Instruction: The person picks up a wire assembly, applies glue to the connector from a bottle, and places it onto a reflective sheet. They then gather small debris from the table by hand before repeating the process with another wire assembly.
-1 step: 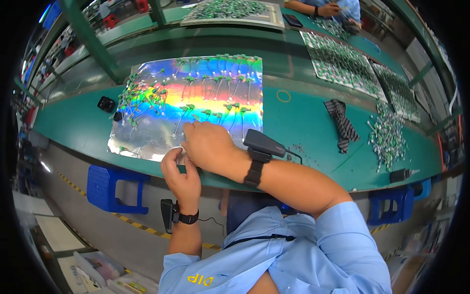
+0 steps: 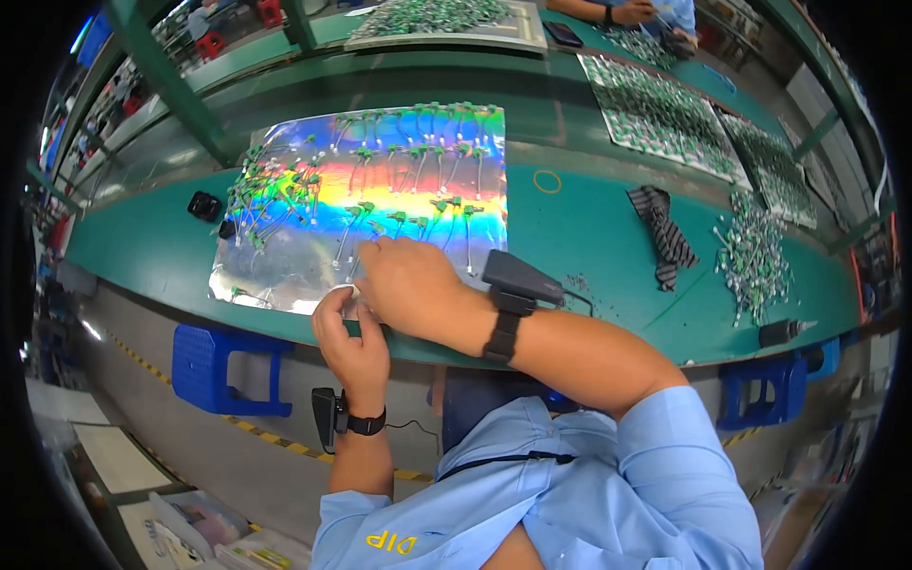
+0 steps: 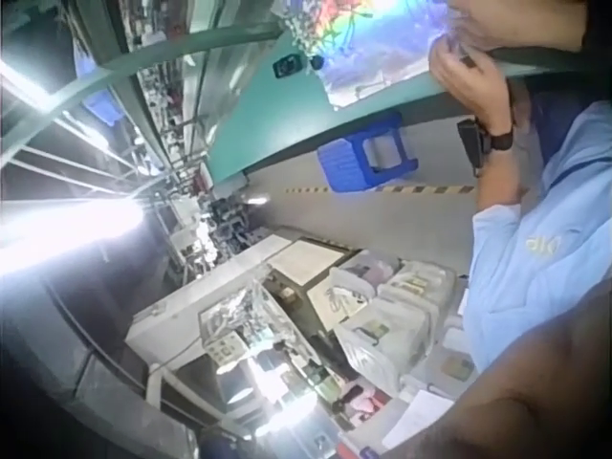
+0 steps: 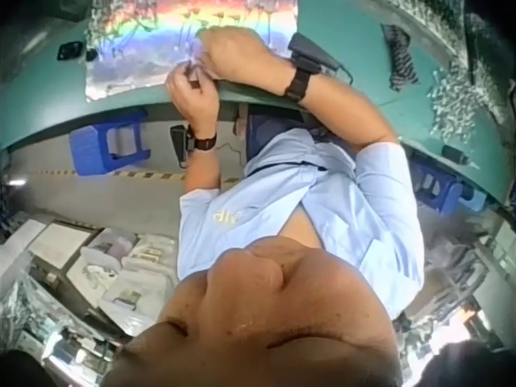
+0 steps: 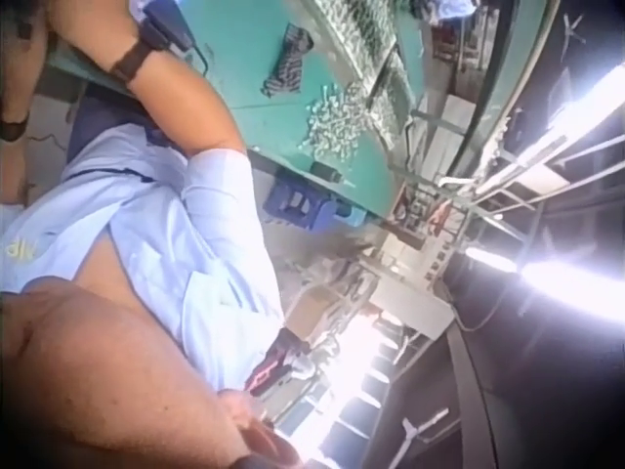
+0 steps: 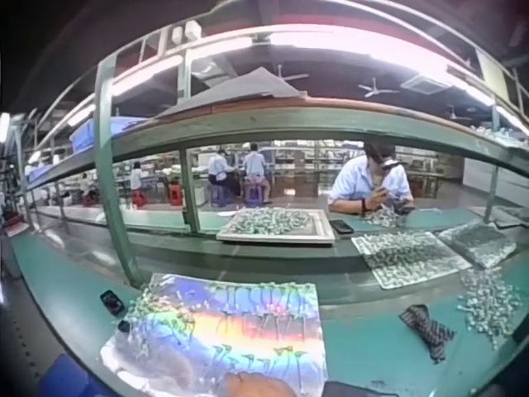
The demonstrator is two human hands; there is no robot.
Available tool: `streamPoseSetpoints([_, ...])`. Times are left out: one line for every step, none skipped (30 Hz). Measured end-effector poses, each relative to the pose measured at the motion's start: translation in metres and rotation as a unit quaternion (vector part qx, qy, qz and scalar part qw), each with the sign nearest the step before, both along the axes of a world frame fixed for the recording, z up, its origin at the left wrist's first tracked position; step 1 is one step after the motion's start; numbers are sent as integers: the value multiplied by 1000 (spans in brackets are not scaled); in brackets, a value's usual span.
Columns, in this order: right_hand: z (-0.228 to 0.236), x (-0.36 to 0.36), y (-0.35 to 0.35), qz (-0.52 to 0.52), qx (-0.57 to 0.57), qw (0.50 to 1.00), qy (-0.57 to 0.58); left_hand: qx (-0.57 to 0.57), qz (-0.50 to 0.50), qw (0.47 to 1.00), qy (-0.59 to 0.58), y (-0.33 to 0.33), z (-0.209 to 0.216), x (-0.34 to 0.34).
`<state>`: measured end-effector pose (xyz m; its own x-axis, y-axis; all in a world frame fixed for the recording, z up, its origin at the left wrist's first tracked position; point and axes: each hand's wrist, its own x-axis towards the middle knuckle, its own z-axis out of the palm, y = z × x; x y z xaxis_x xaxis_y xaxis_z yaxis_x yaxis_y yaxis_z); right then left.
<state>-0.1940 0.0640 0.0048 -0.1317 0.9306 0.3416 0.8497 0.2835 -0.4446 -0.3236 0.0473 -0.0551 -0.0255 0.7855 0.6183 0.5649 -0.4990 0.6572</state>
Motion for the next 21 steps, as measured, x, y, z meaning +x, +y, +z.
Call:
streamPoseSetpoints([4, 12, -12, 14, -19, 1000, 0, 0, -15, 1000, 8, -1, -2, -1])
streamPoseSetpoints([12, 28, -27, 25, -36, 999, -2, 2, -24, 1000, -1, -1, -3, 1])
streamPoseSetpoints([16, 39, -39, 34, -54, 998, -4, 4, -36, 999, -12, -1, -5, 4])
streamPoseSetpoints([19, 47, -52, 5, -54, 999, -3, 4, -55, 998, -28, 0, -8, 11])
streamPoseSetpoints([20, 55, -68, 29, -60, 997, 35, 15, -53, 998, 4, -4, -10, 5])
streamPoseSetpoints([20, 70, -85, 41, -63, 995, 68, 28, -61, 997, 29, -8, -16, 2])
streamPoseSetpoints([24, 86, -102, 52, -63, 992, 101, -1, -89, 995, -47, -14, -17, 0])
streamPoseSetpoints([26, 102, -117, 7, -60, 994, 96, -39, -114, 985, -119, -22, -16, 1])
streamPoseSetpoints([24, 118, -129, -13, -65, 989, 130, -72, -156, 968, -181, -32, -4, 9])
streamPoseSetpoints([21, 134, -142, -31, -67, 984, 165, -110, -193, 946, -238, -40, 6, 21])
streamPoseSetpoints([20, 146, -153, -35, -66, 976, 203, -118, -219, 939, -237, -45, 14, 36])
streamPoseSetpoints([18, 158, -166, -57, -64, 975, 205, -143, -289, 907, -271, -49, 22, 50])
streamPoseSetpoints([16, 170, -180, -100, -66, 966, 230, -167, -351, 871, -301, -54, 29, 63])
streamPoseSetpoints([14, 180, -195, -132, -71, 954, 259, -190, -400, 835, -328, -62, 37, 75])
streamPoseSetpoints([12, 189, -208, -158, -77, 941, 288, -212, -443, 803, -338, -66, 41, 93])
streamPoseSetpoints([14, 192, -219, -147, -84, 937, 305, -236, -473, 777, -342, -70, 48, 112])
streamPoseSetpoints([21, 195, -231, -142, -73, 941, 299, -271, -505, 733, -366, -77, 56, 131])
streamPoseSetpoints([26, 196, -240, -140, -59, 944, 294, -306, -536, 685, -388, -82, 63, 149])
streamPoseSetpoints([26, 194, -246, -127, -63, 939, 313, -311, -557, 664, -390, -88, 68, 163])
streamPoseSetpoints([26, 198, -250, -123, -46, 935, 330, -311, -582, 640, -393, -93, 70, 175])
streamPoseSetpoints([26, 201, -253, -119, -28, 930, 346, -312, -575, 651, -384, -96, 73, 182])
